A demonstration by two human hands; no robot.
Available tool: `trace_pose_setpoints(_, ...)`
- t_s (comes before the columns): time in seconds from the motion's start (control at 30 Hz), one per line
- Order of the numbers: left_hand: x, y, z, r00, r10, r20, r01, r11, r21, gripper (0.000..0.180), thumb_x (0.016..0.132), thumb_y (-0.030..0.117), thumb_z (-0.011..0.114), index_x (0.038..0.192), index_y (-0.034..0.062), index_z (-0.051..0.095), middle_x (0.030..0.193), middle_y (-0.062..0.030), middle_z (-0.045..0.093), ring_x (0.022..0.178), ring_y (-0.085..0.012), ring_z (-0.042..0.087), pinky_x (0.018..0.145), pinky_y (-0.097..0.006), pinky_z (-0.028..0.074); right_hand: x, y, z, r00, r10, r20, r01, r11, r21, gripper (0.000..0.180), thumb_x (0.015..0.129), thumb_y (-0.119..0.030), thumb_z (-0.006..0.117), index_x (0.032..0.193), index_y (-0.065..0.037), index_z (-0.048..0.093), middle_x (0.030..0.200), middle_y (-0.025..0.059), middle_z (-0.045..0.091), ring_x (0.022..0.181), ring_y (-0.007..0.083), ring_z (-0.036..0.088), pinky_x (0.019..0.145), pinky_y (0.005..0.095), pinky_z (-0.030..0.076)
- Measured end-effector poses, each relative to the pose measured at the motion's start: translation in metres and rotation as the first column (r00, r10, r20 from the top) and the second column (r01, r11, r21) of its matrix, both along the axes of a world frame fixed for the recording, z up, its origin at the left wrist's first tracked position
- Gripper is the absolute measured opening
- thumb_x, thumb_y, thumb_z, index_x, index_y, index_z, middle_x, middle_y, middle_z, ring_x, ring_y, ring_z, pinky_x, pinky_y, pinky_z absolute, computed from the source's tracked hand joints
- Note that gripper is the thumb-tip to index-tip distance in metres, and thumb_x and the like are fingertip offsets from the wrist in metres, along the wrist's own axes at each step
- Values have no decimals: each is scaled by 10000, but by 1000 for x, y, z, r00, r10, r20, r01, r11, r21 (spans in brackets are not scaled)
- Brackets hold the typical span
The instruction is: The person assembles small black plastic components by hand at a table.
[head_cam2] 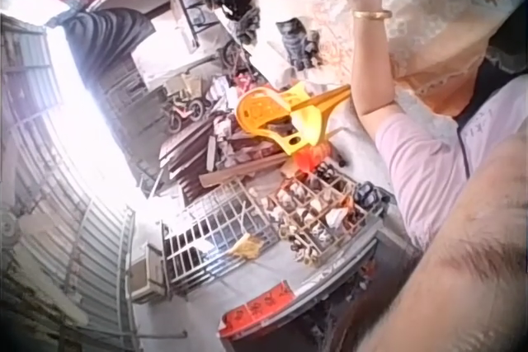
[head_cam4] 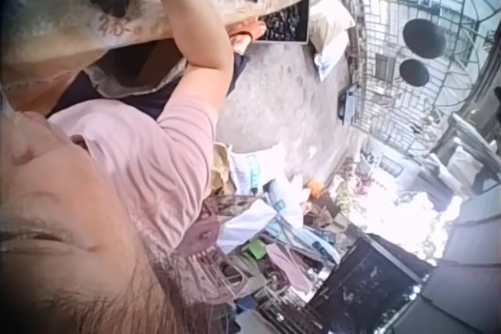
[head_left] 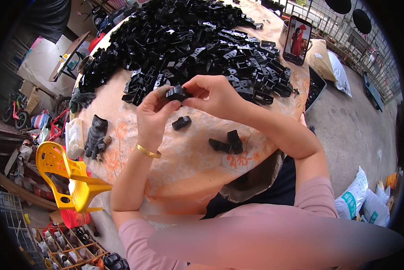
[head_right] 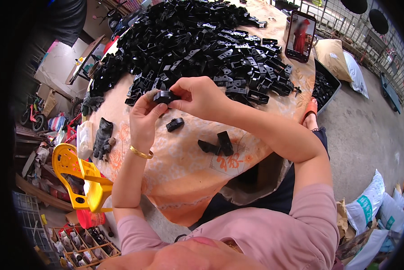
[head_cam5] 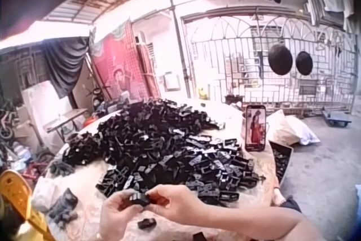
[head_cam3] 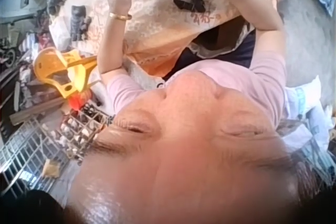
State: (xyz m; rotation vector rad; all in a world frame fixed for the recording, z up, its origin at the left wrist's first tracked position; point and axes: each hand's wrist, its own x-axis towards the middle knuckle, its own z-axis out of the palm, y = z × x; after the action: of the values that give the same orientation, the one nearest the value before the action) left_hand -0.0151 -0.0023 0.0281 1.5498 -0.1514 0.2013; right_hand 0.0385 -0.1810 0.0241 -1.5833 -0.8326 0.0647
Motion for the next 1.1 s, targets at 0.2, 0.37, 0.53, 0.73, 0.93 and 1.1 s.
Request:
trace_pose_setpoints(0.2, -4, -15, -3, 999, -13, 48, 20, 987, -158, 526, 801, -29, 614, 1275, -12, 387, 1093, -104, 585, 945, -126, 573, 816, -243, 482, -6, 3, -2, 919, -187, 348, 193, 981, 18, 289, 684, -66, 741, 944, -34, 617, 838, 79, 609, 689, 180, 607, 634, 273, 509)
trace_pose_setpoints(0.37, -5, -9, 2, 997, -57, 47, 63, 990, -130, 477, 808, -35, 596, 1245, -22, 406, 1062, -113, 596, 940, -138, 580, 825, -257, 483, 5, 5, -7, 982, -135, 133, 137, 990, -8, 407, 626, -231, 803, 893, 7, 608, 855, 92, 608, 651, 138, 576, 591, 267, 486)
trace_pose_setpoints(0.53, -10, -5, 8, 995, -94, 20, 95, 992, -82, 455, 816, -19, 583, 1232, -27, 398, 988, -128, 614, 906, -136, 589, 822, -255, 480, 2, 3, 1, 998, 11, -63, -24, 979, -204, 412, 648, -338, 797, 753, 30, 644, 604, 65, 608, 592, 93, 564, 532, 232, 435)
trace_pose_setpoints(0.73, -13, 3, 24, 916, -382, -119, 399, 845, 357, 507, 787, 38, 621, 1240, 1, 398, 969, -114, 633, 787, -128, 612, 700, -252, 502, 48, -25, 11, 993, -117, -23, 117, 993, 0, 289, 782, -280, 690, 851, 0, 664, 680, 56, 644, 633, 72, 580, 572, 213, 467)
trace_pose_setpoints(0.93, -26, -14, 21, 846, -455, -278, 507, 527, 682, 432, 743, 201, 700, 1094, 52, 497, 973, -140, 587, 649, -220, 593, 600, -318, 482, 50, -24, -7, 769, -91, 633, 357, 882, -308, 418, 696, 28, 574, 1102, -67, 577, 1083, 126, 566, 1007, 295, 513, 866, 349, 440)
trace_pose_setpoints(1.1, -10, 7, 6, 921, -290, 260, -164, 317, 934, 316, 713, 193, 710, 946, 22, 582, 826, -96, 521, 743, -270, 524, 651, -335, 446, 36, -11, -15, 685, -50, 727, 577, 646, -500, 460, 690, -190, 697, 1126, -138, 565, 1097, 106, 522, 981, 278, 504, 805, 355, 455)
